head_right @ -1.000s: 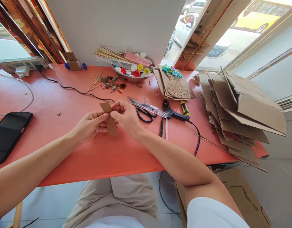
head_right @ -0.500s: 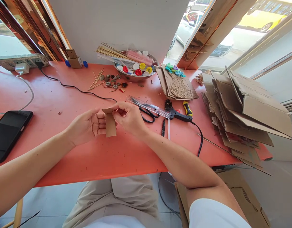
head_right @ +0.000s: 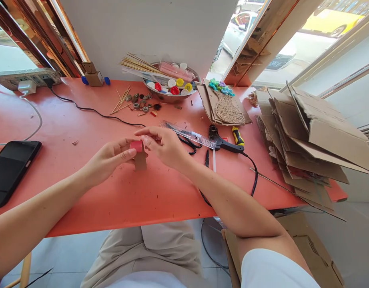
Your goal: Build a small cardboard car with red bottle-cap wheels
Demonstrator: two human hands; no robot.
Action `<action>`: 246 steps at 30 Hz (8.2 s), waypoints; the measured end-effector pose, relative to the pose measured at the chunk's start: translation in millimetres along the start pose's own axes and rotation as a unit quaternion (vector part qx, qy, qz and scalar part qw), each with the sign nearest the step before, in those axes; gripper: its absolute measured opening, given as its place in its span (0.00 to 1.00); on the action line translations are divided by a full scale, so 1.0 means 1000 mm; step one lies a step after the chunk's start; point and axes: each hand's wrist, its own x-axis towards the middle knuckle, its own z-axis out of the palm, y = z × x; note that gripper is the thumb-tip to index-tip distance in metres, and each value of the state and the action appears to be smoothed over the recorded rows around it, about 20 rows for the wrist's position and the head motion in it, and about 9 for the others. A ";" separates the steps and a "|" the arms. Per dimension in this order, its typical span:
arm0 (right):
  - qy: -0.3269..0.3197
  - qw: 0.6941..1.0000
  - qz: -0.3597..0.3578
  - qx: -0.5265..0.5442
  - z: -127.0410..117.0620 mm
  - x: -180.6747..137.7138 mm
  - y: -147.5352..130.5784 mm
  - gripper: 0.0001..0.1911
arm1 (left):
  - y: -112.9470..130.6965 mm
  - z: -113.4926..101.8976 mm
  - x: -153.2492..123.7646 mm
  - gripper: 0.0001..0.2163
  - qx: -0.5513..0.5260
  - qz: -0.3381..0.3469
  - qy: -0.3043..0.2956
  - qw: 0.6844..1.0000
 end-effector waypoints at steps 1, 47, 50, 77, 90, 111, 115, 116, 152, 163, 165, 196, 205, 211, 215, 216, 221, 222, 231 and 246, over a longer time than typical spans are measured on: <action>-0.010 1.000 0.020 0.019 -0.001 0.001 -0.001 0.11 | 0.000 0.000 -0.001 0.23 0.030 0.021 0.016 0.999; -0.060 0.985 0.083 0.140 0.019 -0.009 -0.008 0.35 | 0.012 0.012 -0.007 0.28 0.038 -0.002 -0.015 0.999; -0.053 0.984 0.088 0.149 0.020 -0.009 -0.006 0.35 | 0.011 0.012 -0.006 0.28 0.036 -0.008 -0.023 0.999; -0.125 0.976 0.092 0.152 0.015 -0.006 -0.008 0.39 | 0.018 0.005 -0.006 0.22 0.100 0.015 -0.030 0.994; -0.078 0.986 0.094 0.115 0.020 -0.008 -0.004 0.37 | 0.018 0.002 -0.001 0.21 0.104 0.005 -0.032 0.994; -0.069 0.982 0.111 0.139 0.024 -0.010 0.000 0.18 | 0.007 0.008 0.002 0.11 0.002 0.092 0.160 0.983; 0.019 0.997 0.065 0.036 0.023 -0.011 -0.001 0.09 | 0.007 0.005 0.003 0.13 0.056 0.087 0.170 0.980; 0.035 0.997 0.056 0.029 0.023 -0.011 -0.001 0.08 | 0.007 0.004 0.003 0.13 0.066 0.087 0.169 0.980; 0.077 0.954 0.141 0.251 0.027 -0.006 -0.004 0.11 | 0.008 0.009 -0.002 0.10 0.024 0.088 0.159 0.983; 0.067 0.952 0.126 0.271 0.028 -0.007 -0.004 0.09 | 0.006 0.011 0.004 0.11 -0.054 0.054 0.178 0.981; 0.060 0.952 0.126 0.272 0.027 -0.008 -0.003 0.09 | 0.006 0.011 0.004 0.11 -0.068 0.046 0.177 0.981; 0.071 0.993 -0.086 -0.036 0.009 -0.013 -0.007 0.17 | 0.000 0.017 -0.006 0.22 -0.047 0.151 0.153 0.976; 0.074 0.996 -0.031 0.041 0.015 -0.011 -0.001 0.21 | -0.001 0.014 -0.006 0.19 0.057 0.244 0.146 0.957; 0.061 0.997 -0.054 0.007 0.017 -0.011 -0.006 0.25 | 0.004 0.015 -0.011 0.21 0.137 0.264 0.198 0.934; 0.079 0.994 -0.076 0.021 0.016 -0.012 -0.014 0.24 | 0.002 0.012 -0.007 0.23 0.135 0.243 0.213 0.937; 0.084 0.992 -0.088 0.021 0.016 -0.012 -0.015 0.24 | 0.001 0.011 -0.006 0.24 0.134 0.236 0.214 0.938; 0.107 0.988 -0.108 0.029 0.016 -0.014 -0.016 0.22 | -0.003 0.011 -0.005 0.22 0.118 0.214 0.223 0.944; 0.107 0.989 -0.097 0.040 0.017 -0.014 -0.015 0.21 | -0.003 0.011 -0.005 0.22 0.118 0.209 0.224 0.945; 0.083 0.993 -0.086 0.013 0.013 -0.011 -0.006 0.08 | 0.002 0.006 -0.006 0.06 0.186 0.184 0.165 0.951; 0.092 0.993 -0.075 0.028 0.021 -0.016 -0.008 0.16 | 0.001 0.008 -0.006 0.09 0.179 0.179 0.152 0.955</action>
